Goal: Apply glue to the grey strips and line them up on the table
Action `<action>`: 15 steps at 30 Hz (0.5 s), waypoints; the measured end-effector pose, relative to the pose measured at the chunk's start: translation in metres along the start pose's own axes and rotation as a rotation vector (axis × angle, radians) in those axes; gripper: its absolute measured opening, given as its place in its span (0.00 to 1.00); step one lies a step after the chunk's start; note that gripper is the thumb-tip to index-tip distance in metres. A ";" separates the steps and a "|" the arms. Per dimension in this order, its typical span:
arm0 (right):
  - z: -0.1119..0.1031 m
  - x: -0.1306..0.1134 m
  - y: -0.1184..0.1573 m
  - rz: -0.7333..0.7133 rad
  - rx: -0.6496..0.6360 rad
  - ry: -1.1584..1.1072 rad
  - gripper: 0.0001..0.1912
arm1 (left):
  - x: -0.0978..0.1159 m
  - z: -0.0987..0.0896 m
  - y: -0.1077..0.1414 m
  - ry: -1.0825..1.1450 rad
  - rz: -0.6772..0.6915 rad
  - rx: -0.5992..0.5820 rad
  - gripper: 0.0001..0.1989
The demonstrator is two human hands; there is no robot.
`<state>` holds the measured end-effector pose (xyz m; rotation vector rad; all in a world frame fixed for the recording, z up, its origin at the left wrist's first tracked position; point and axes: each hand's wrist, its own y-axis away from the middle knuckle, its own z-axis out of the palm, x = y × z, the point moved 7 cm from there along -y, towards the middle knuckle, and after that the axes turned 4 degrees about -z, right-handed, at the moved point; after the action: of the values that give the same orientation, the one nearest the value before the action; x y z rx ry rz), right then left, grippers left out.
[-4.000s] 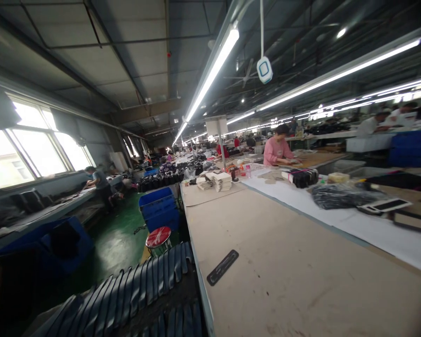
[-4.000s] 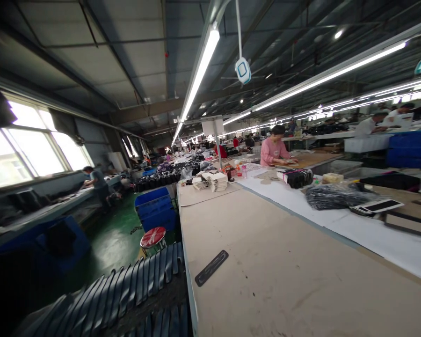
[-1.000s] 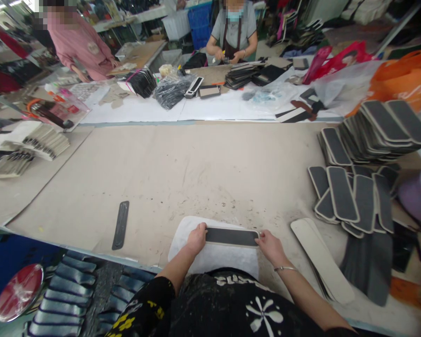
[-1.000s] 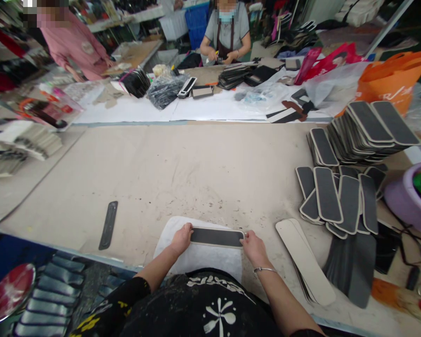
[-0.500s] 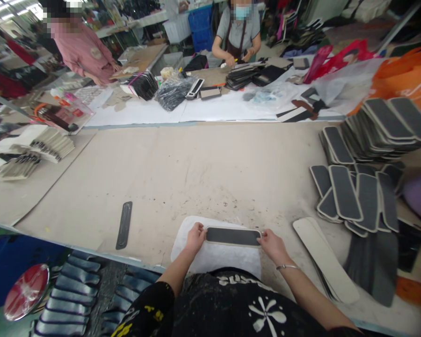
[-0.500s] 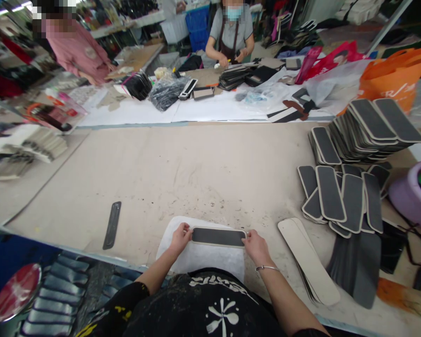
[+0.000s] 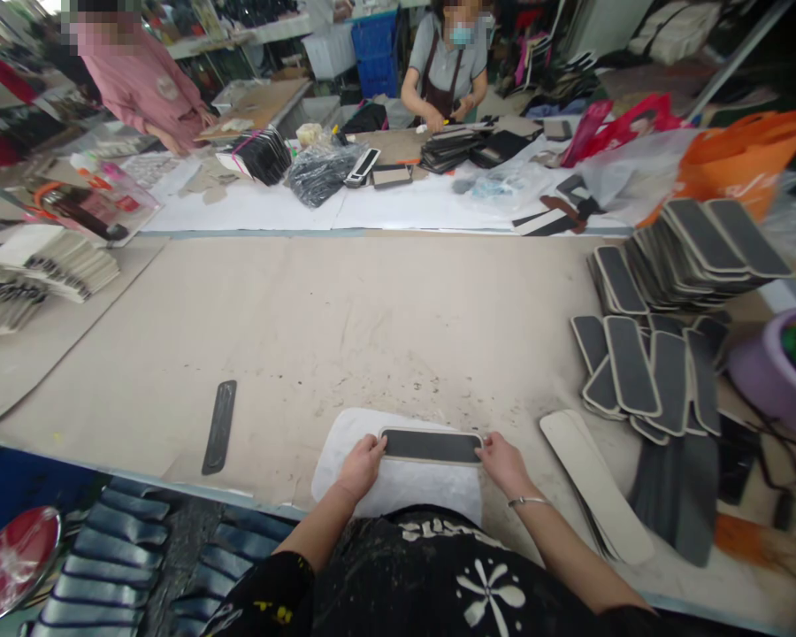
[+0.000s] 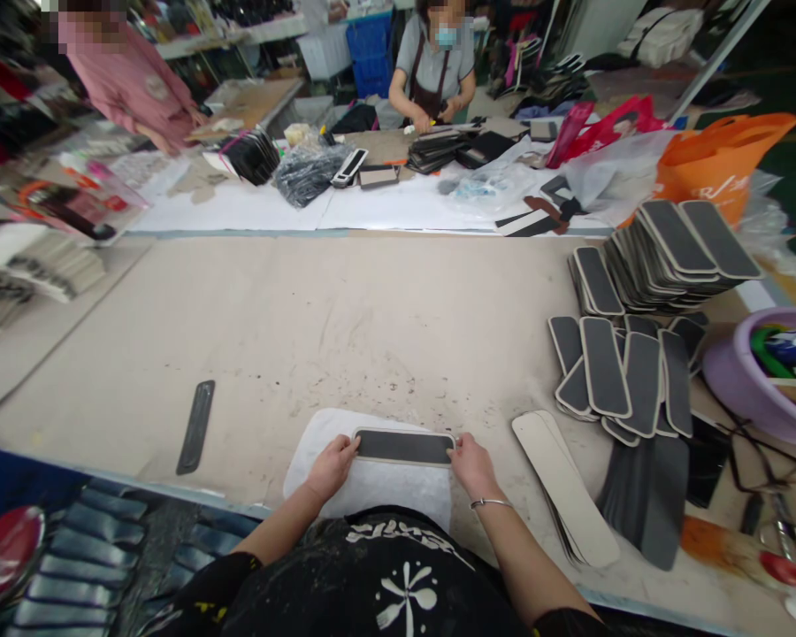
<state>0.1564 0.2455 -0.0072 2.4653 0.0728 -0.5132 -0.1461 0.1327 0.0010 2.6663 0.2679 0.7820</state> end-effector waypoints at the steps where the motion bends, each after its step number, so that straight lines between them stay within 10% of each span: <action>1: 0.000 -0.001 0.000 0.001 0.001 0.004 0.06 | 0.000 0.001 -0.001 -0.009 -0.002 -0.005 0.17; 15: 0.003 -0.002 -0.003 0.007 0.004 0.077 0.09 | -0.001 0.001 -0.004 -0.102 -0.034 -0.043 0.18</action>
<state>0.1526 0.2463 -0.0100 2.4886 0.0946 -0.4160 -0.1464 0.1359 -0.0023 2.6442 0.2668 0.6319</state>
